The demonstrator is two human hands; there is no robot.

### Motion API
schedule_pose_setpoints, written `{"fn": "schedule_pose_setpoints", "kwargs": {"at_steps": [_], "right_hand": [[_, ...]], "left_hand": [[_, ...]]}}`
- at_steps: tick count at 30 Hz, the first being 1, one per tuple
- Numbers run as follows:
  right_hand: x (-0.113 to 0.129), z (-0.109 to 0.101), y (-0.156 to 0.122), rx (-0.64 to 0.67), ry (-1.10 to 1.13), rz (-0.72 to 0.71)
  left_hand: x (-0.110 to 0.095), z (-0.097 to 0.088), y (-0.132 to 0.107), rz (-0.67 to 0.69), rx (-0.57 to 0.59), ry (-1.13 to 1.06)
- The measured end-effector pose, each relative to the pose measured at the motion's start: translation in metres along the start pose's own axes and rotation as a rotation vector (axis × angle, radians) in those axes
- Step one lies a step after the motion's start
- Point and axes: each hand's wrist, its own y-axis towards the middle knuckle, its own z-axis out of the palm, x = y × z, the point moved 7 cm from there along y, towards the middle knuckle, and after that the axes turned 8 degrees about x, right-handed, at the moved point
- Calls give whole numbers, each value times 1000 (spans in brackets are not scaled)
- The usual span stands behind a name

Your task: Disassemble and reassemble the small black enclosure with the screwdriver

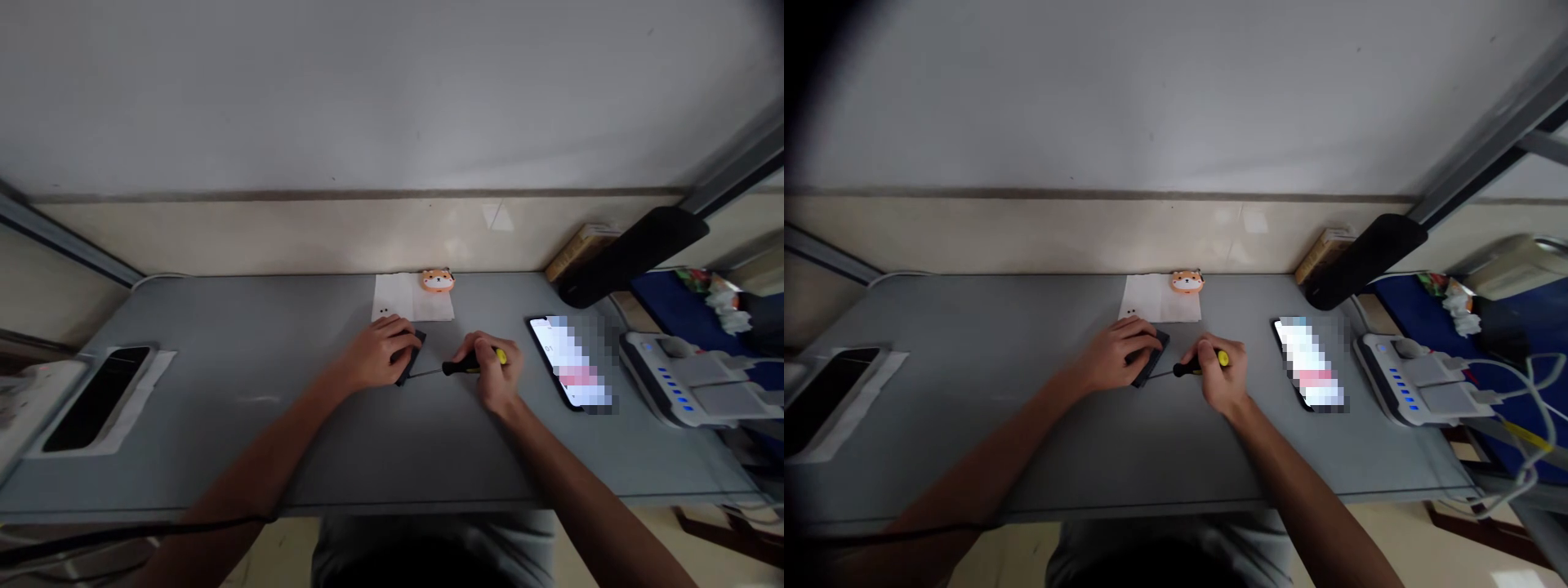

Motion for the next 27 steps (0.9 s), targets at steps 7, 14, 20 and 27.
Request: {"fn": "schedule_pose_setpoints", "kwargs": {"at_steps": [7, 14, 20, 27], "right_hand": [[5, 0, -2, -1, -42, -30], [10, 0, -7, -29, -64, -125], [8, 0, -6, -32, -49, -92], [12, 3, -3, 9, -55, -105]], "left_hand": [[1, 1, -1, -11, -20, 8], [4, 5, -1, -46, 38, 7], [4, 5, -1, -40, 32, 19], [2, 3, 0, -25, 6, 16]]}}
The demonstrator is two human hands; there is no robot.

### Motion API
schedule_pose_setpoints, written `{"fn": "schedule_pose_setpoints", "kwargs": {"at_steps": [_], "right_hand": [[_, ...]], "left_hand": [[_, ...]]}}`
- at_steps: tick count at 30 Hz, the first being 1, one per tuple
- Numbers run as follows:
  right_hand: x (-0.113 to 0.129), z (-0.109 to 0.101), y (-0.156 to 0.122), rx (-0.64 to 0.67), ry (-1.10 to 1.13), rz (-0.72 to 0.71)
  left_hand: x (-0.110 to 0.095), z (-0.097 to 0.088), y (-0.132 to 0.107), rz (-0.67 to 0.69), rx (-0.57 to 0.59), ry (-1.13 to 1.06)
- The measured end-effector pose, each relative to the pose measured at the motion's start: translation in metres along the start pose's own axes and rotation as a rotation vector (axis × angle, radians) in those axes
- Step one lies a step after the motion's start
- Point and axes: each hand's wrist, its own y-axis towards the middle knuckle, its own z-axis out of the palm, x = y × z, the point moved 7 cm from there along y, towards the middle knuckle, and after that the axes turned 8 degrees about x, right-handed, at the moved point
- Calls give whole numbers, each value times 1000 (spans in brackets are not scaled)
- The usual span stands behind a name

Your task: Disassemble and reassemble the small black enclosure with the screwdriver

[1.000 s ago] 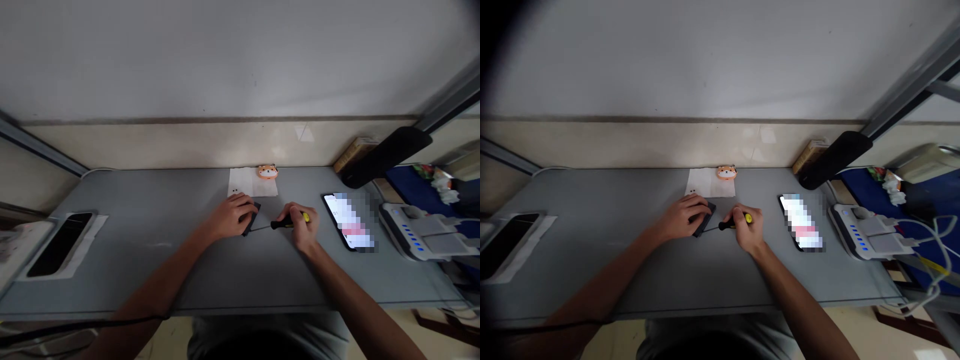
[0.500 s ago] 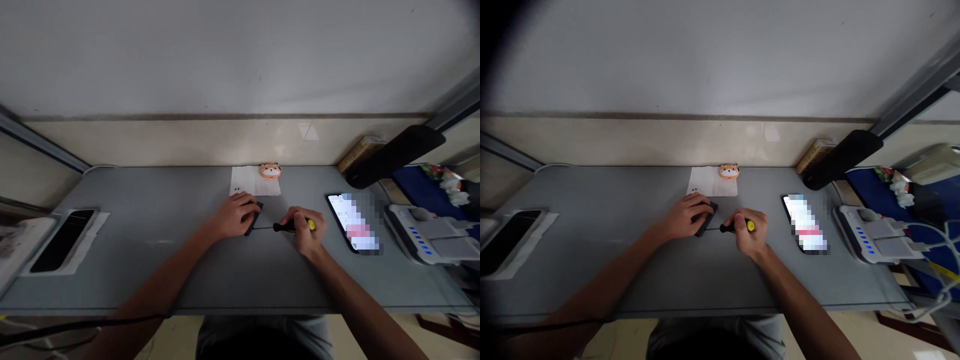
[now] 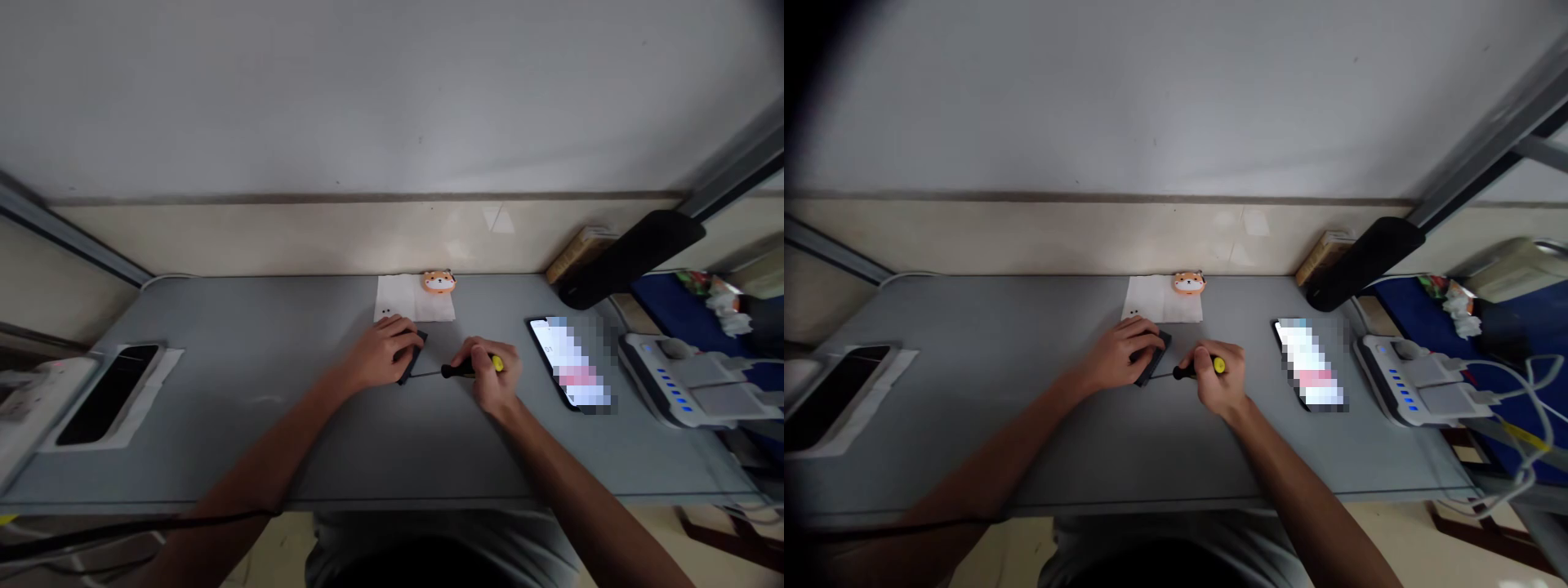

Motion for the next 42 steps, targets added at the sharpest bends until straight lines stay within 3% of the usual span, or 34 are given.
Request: {"fn": "schedule_pose_setpoints", "kwargs": {"at_steps": [6, 11, 18, 20, 25, 32, 38, 42], "right_hand": [[1, -4, -1, -58, 27, -12], [0, -2, 0, -24, 46, -4], [-19, -21, 1, -180, 71, 149], [-22, -25, 3, -206, 84, 172], [-29, -33, 3, -291, 117, 237], [-48, -51, -5, -607, 232, 345], [-56, -58, -2, -708, 374, 340], [-59, -58, -4, -738, 413, 388]], "left_hand": [[0, 0, -1, 5, -8, 2], [-1, 0, 1, -21, 39, -26], [5, -7, -13, -341, 397, -119], [5, -8, -19, -398, 449, -160], [-4, -3, -16, -358, 391, -208], [-8, 2, -6, -323, 267, -448], [3, 5, -17, -423, 355, -275], [2, 3, -14, -384, 342, -365]]}}
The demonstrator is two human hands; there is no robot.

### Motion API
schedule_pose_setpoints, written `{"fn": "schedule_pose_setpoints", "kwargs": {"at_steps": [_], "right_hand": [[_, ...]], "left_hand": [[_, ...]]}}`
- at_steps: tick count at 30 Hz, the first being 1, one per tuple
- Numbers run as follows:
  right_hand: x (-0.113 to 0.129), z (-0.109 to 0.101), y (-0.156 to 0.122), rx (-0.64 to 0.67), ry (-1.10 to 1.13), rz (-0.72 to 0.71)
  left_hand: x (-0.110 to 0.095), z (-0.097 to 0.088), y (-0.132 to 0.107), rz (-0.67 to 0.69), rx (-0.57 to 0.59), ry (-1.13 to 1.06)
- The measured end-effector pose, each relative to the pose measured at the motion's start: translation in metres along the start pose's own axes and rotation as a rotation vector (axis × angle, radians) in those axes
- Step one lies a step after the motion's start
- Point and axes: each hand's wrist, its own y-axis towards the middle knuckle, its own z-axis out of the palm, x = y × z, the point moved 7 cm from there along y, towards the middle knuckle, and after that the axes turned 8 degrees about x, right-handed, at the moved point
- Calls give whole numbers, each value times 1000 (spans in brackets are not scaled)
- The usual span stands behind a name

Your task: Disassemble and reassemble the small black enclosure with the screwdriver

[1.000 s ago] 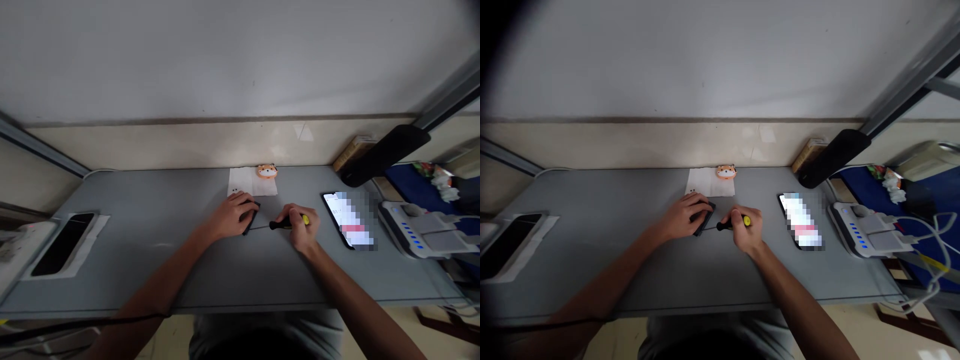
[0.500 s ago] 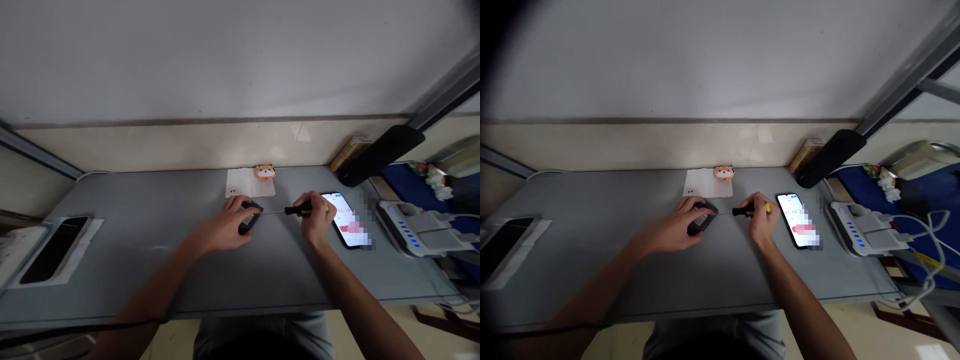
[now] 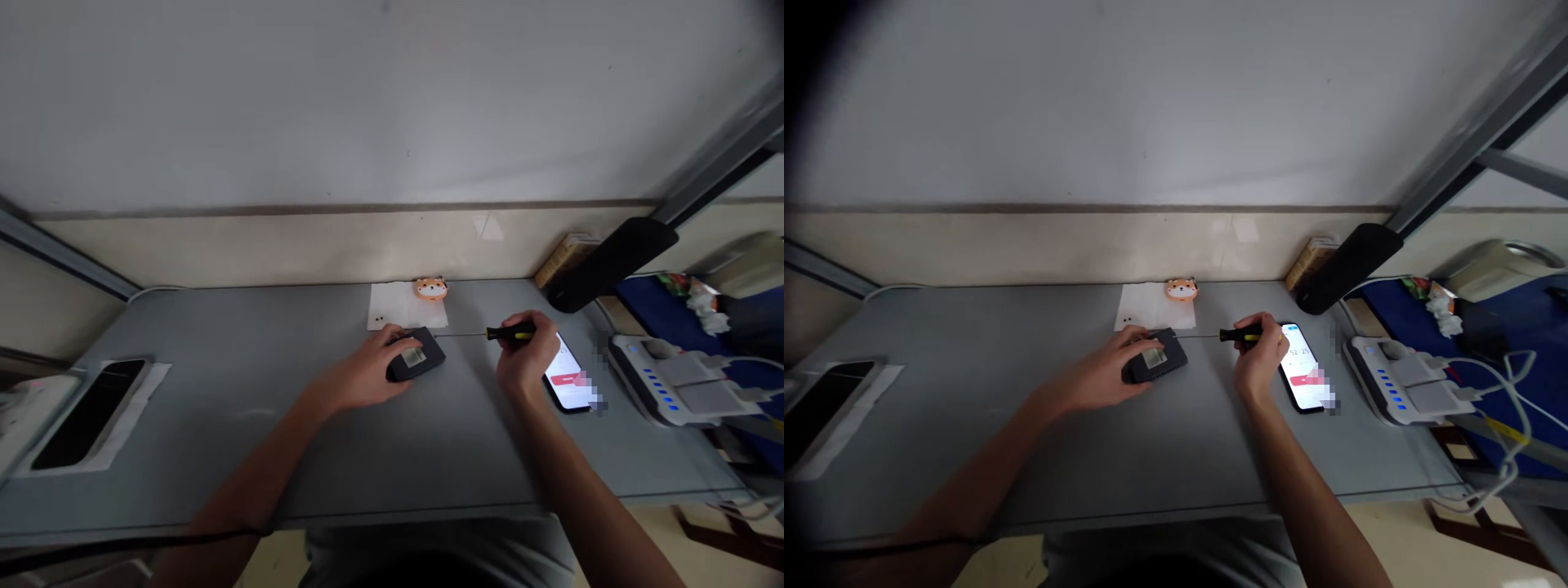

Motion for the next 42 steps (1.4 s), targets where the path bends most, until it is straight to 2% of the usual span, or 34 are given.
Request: {"fn": "schedule_pose_setpoints", "kwargs": {"at_steps": [4, 10, 15, 20, 23, 26, 30, 32, 35, 39, 42], "right_hand": [[0, 1, 2, 3, 46, 34], [-4, 9, 4, 93, 106, 89], [-7, 19, -4, 241, 10, 133], [-3, 31, -14, 368, -94, 114], [-1, 33, -16, 393, -107, 85], [0, 33, -17, 391, -100, 63], [4, 38, -23, 473, -199, 19], [6, 41, -26, 507, -240, -5], [7, 43, -29, 522, -275, -34], [5, 40, -28, 498, -258, -50], [3, 39, -27, 494, -243, -54]], "left_hand": [[-1, -3, 5, 28, -28, -189], [17, 0, 11, -130, -120, -320], [8, -11, 8, -17, -179, -362], [-4, -21, 5, 144, -300, -272], [-1, -24, 6, 168, -355, -223], [14, -33, 6, 102, -425, -138], [46, -50, 4, -56, -591, 97], [60, -50, 6, -123, -597, 176], [69, -44, 11, -180, -543, 228], [68, -36, 15, -226, -464, 256], [66, -34, 15, -239, -451, 259]]}}
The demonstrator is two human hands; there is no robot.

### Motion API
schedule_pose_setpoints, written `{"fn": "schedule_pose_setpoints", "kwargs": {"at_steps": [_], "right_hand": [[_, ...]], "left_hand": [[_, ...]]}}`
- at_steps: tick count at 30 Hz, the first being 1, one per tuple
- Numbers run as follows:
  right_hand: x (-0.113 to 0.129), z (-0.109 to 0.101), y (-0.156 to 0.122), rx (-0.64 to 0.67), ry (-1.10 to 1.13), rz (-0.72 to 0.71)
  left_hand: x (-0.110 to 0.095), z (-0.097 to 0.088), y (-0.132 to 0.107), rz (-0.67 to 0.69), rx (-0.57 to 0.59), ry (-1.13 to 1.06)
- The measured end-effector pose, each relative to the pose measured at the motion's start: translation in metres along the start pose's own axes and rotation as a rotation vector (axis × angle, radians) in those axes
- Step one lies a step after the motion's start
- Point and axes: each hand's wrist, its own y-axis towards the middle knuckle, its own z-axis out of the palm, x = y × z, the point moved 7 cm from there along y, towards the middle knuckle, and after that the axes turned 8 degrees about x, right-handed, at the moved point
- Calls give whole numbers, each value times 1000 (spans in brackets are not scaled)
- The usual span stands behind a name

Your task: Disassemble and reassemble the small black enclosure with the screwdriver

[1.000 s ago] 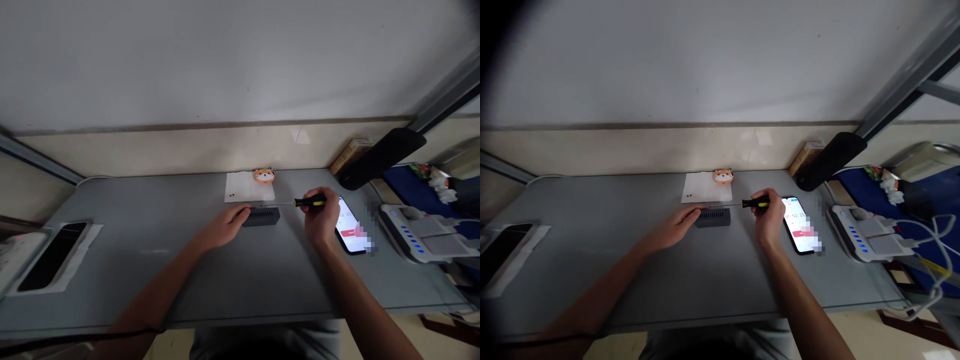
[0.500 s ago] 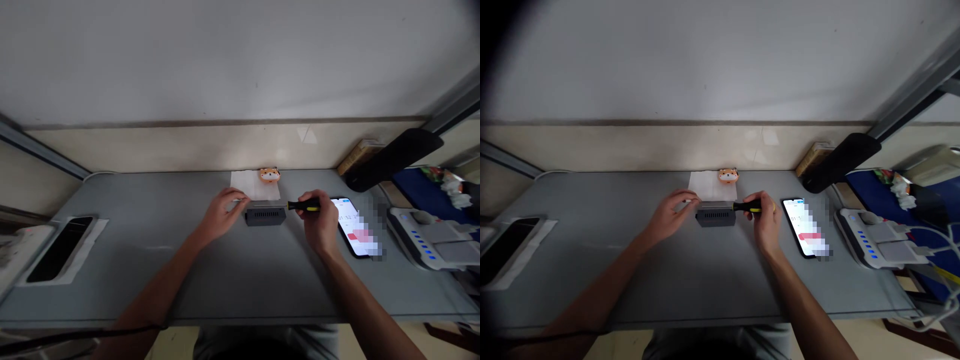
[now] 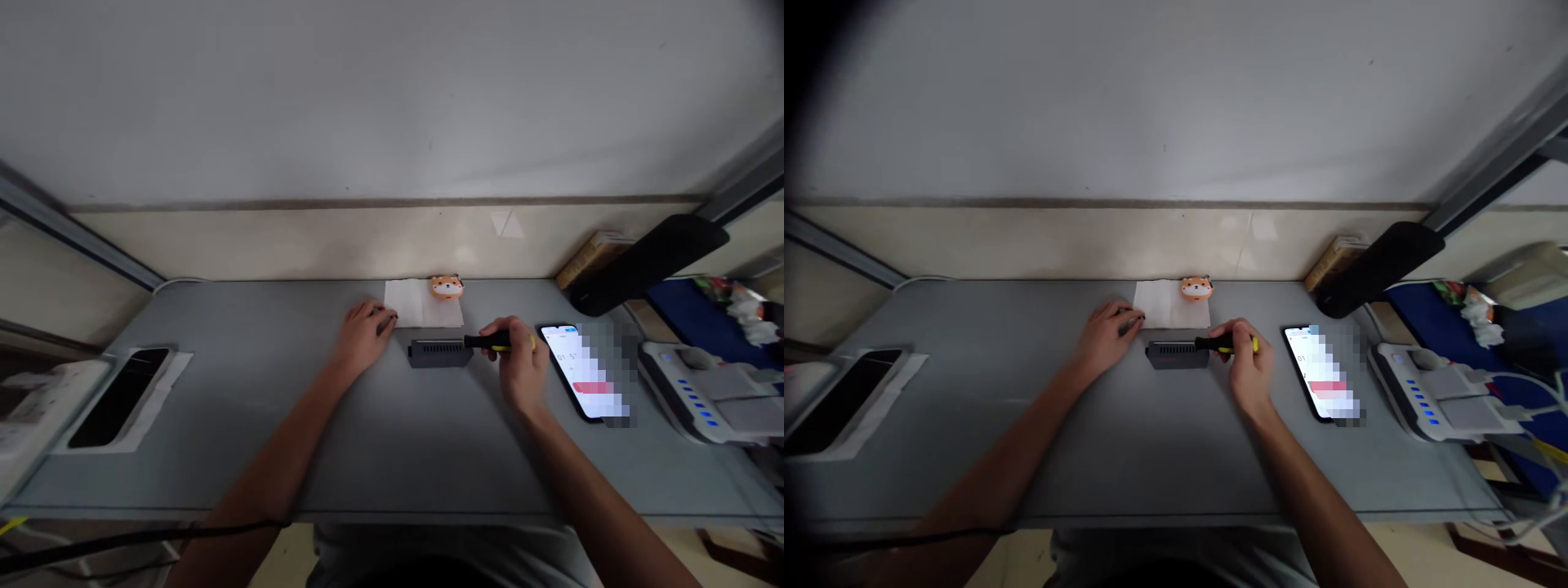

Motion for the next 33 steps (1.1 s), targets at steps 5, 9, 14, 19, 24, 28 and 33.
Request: {"fn": "schedule_pose_setpoints", "kwargs": {"at_steps": [5, 9, 14, 19, 24, 28, 33], "right_hand": [[5, -4, 0, -17, -18, -9], [8, -5, 2, -32, -25, -7], [9, -2, 1, -5, -27, -24], [11, -4, -2, -18, -28, -65], [9, -3, -2, -19, -30, -74], [7, -2, -3, -14, -24, -74], [7, -3, -2, -19, -7, -64]], "left_hand": [[-11, -12, -6, 64, -75, -93], [-38, -16, -15, 232, 40, -364], [-54, -14, -22, 250, 156, -533], [-52, -11, -21, 211, 176, -595], [-51, -11, -21, 197, 203, -639], [-52, -10, -21, 187, 226, -666], [-51, -8, -22, 166, 237, -683]]}}
